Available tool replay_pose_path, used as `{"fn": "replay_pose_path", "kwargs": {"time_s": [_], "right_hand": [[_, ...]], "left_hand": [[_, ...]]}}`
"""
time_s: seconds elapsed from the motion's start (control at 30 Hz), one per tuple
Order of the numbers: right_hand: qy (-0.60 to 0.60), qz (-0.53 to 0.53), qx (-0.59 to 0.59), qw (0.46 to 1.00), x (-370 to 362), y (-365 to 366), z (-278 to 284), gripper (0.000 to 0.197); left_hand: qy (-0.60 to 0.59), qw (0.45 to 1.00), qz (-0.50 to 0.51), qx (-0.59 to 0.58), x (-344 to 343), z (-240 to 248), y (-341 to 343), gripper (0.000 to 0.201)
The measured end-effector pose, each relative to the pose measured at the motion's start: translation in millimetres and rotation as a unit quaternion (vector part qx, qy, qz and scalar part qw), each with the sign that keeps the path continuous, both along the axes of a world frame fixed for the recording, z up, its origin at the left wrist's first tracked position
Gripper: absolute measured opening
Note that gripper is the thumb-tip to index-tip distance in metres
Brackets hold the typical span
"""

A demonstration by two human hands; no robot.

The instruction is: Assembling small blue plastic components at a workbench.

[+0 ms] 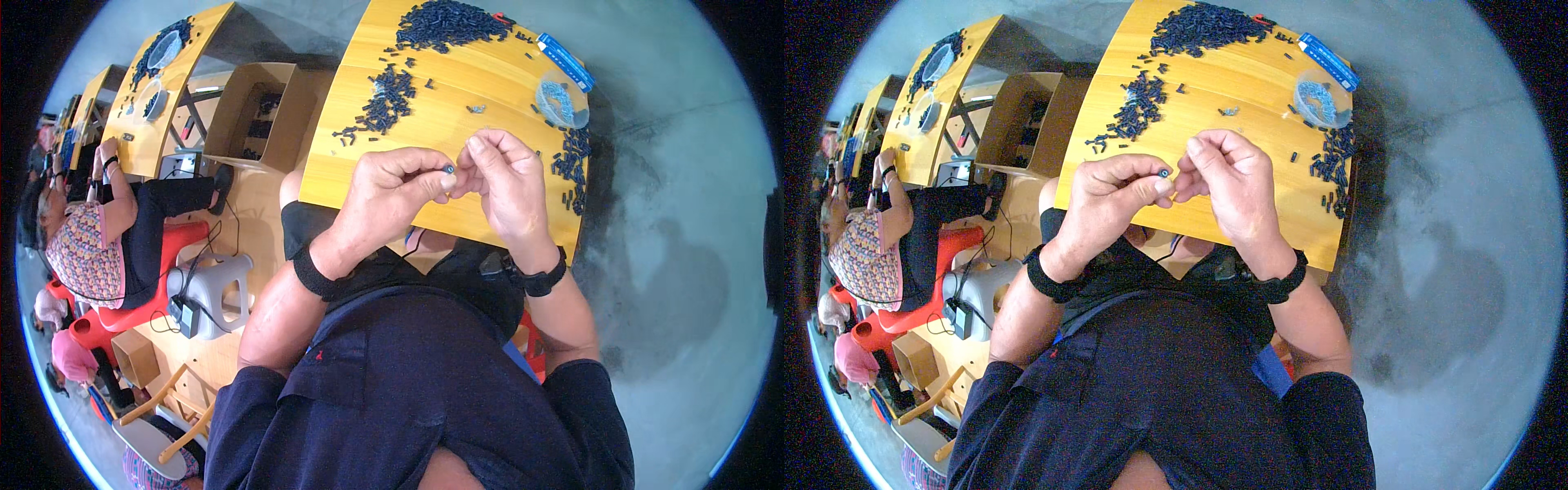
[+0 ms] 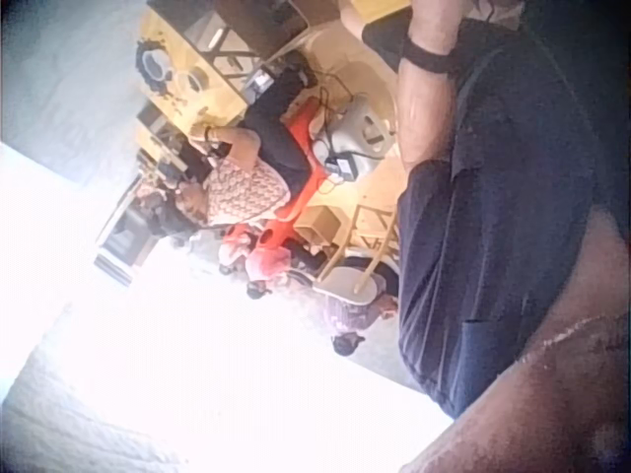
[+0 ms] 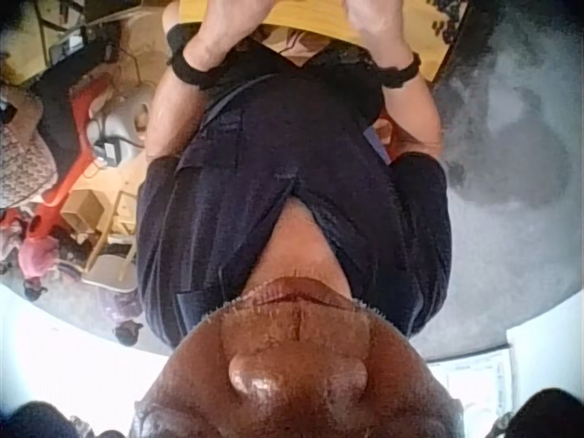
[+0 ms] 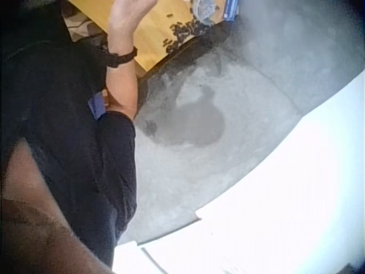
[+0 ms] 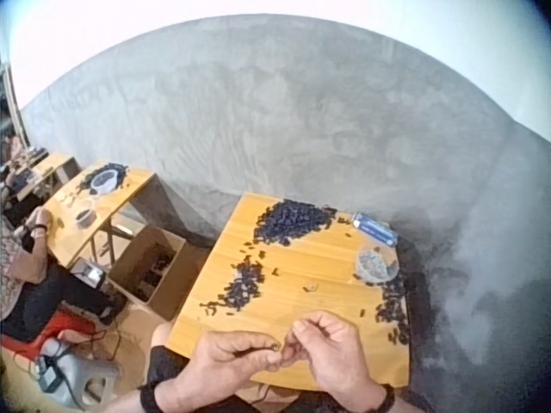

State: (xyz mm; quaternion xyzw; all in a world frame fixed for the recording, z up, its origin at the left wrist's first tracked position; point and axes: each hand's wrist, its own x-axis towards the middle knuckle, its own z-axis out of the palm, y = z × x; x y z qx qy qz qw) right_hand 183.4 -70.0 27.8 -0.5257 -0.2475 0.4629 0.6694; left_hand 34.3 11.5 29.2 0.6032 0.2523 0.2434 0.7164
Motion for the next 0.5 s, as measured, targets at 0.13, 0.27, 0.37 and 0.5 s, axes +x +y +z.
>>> {"fn": "replay_pose_path", "kwargs": {"time_s": [0.13,0.27,0.37,0.5], "right_hand": [[-0.089,0.021,0.011,0.996,-7.1,-7.2,1.9,0.014],[-0.105,0.048,0.025,0.993,-6.7,-12.6,5.4,0.012],[-0.194,0.075,0.057,0.976,-6.5,-16.6,10.1,0.013],[-0.295,0.182,0.099,0.933,4.6,-17.6,26.5,0.019]], "left_hand": [[-0.006,1.0,-0.008,-0.005,-3.0,-3.9,-0.2,0.013],[-0.008,1.0,-0.013,-0.02,-7.5,-1.5,2.5,0.013],[-0.025,0.995,-0.058,-0.08,-13.4,5.5,5.5,0.012],[-0.024,0.978,-0.141,-0.149,-19.5,4.3,10.3,0.016]]}}
